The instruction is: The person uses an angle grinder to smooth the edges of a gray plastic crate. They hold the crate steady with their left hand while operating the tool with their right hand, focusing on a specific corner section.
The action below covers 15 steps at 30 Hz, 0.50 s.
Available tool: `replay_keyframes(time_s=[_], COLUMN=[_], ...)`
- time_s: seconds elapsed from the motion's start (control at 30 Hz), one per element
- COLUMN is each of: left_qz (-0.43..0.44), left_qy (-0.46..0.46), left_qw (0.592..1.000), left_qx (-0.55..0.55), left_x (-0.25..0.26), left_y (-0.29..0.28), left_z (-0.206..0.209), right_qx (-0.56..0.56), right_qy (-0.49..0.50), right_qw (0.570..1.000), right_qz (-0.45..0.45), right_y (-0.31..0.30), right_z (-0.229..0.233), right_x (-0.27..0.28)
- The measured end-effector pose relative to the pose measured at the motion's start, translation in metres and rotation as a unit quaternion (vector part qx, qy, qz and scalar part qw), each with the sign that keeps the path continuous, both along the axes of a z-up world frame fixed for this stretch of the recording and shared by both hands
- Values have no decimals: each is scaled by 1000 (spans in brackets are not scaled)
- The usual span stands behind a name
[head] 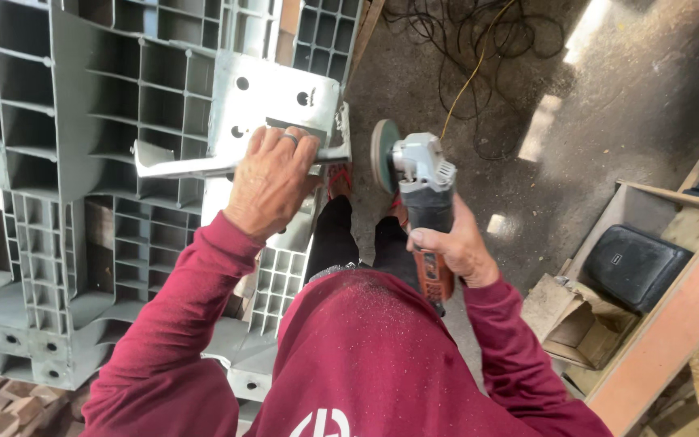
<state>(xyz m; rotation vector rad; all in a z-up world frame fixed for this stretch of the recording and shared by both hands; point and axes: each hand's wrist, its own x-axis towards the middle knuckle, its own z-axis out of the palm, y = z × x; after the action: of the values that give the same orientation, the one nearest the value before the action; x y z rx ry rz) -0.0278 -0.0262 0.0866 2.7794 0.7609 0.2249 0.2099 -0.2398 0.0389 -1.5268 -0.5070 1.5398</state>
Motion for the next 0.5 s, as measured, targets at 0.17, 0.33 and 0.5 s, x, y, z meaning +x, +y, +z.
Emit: replay_keyframes(time_s=[0.17,0.33,0.5], left_qz=[99,120,108], left_qy=[20,-88,-116], left_qw=[993,982,986], left_qx=[-67,-117,-61], left_x=[-26,-35,-41], left_y=[9,-8,-21], left_z=[-2,-28,-35], right_qx=[64,-45,-101], right_qy=[-158,-252,-259], right_qw=[983,950,930], right_qz=[74,181,239], right_y=[-2,14,29], right_z=[29,66,95], right_x=[22,21,4])
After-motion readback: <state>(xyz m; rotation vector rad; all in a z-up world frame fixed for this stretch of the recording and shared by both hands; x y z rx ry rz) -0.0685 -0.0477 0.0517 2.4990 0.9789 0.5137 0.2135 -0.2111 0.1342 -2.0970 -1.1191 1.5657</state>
